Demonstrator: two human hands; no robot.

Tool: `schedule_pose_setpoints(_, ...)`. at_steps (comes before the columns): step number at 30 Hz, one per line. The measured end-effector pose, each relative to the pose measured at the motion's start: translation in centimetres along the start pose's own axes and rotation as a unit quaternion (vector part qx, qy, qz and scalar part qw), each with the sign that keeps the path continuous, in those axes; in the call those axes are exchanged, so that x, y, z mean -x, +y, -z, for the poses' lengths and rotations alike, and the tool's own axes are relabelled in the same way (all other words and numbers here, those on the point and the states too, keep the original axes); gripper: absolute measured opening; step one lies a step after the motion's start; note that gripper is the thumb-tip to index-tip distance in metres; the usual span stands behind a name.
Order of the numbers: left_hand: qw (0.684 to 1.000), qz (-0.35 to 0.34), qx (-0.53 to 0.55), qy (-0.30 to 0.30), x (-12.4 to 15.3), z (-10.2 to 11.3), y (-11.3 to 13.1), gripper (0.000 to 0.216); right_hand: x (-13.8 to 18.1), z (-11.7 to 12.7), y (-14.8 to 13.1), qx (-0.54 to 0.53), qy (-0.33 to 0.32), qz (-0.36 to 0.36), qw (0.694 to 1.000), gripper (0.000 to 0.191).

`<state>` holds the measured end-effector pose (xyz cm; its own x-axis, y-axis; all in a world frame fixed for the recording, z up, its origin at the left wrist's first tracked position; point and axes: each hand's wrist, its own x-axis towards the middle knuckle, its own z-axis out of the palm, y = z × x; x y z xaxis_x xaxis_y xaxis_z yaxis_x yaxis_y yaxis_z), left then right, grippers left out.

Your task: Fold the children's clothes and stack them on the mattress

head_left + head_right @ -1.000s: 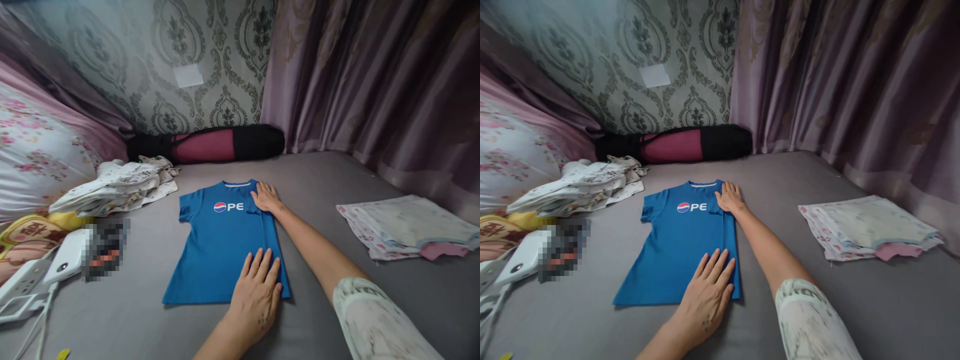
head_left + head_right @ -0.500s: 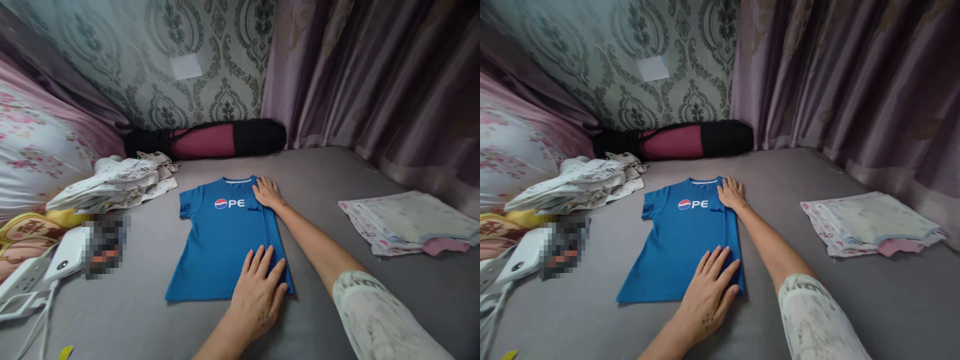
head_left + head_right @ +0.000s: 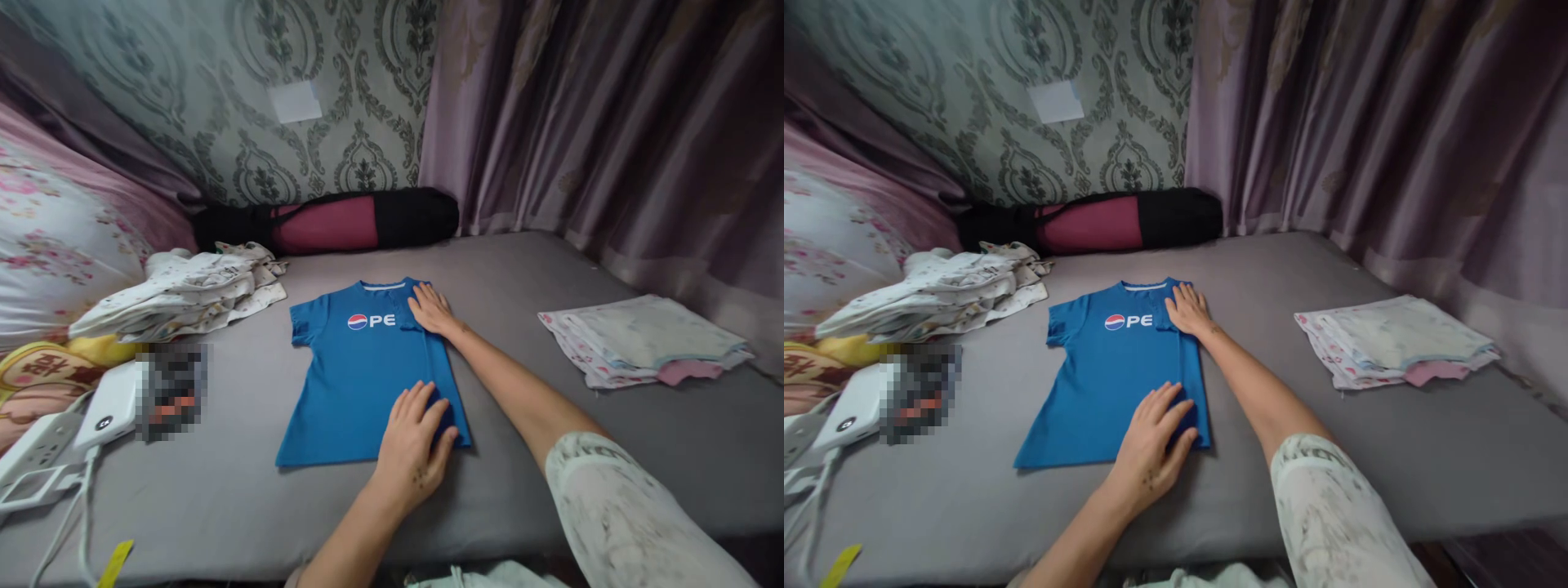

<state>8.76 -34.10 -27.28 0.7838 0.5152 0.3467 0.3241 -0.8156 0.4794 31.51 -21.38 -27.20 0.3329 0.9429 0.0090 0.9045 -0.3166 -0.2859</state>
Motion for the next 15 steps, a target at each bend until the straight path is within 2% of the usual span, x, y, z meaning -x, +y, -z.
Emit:
schedule_pose_setpoints(3,0.993,0.066,0.038,0.096,0.2,-0.3,-0.7,0.031,3.1,0.2,-0.5,0.004,-0.014,0.028,1.000,0.066)
schedule_pose_setpoints(5,0.985,0.099,0.050,0.133,0.3,-0.6,-1.0,0.029,5.4,-0.1,-1.0,0.016,-0.021,0.045,0.999,0.067)
schedule_pose_setpoints(8,0.983,0.106,0.055,0.137,0.3,-0.8,-1.2,0.029,7.8,-0.8,-1.7,0.035,-0.012,0.049,0.998,0.066)
schedule_pose_setpoints(15,0.984,0.100,0.065,0.132,0.4,-0.9,-1.5,0.033,9.5,-0.5,-2.2,0.033,0.017,0.044,0.998,0.064)
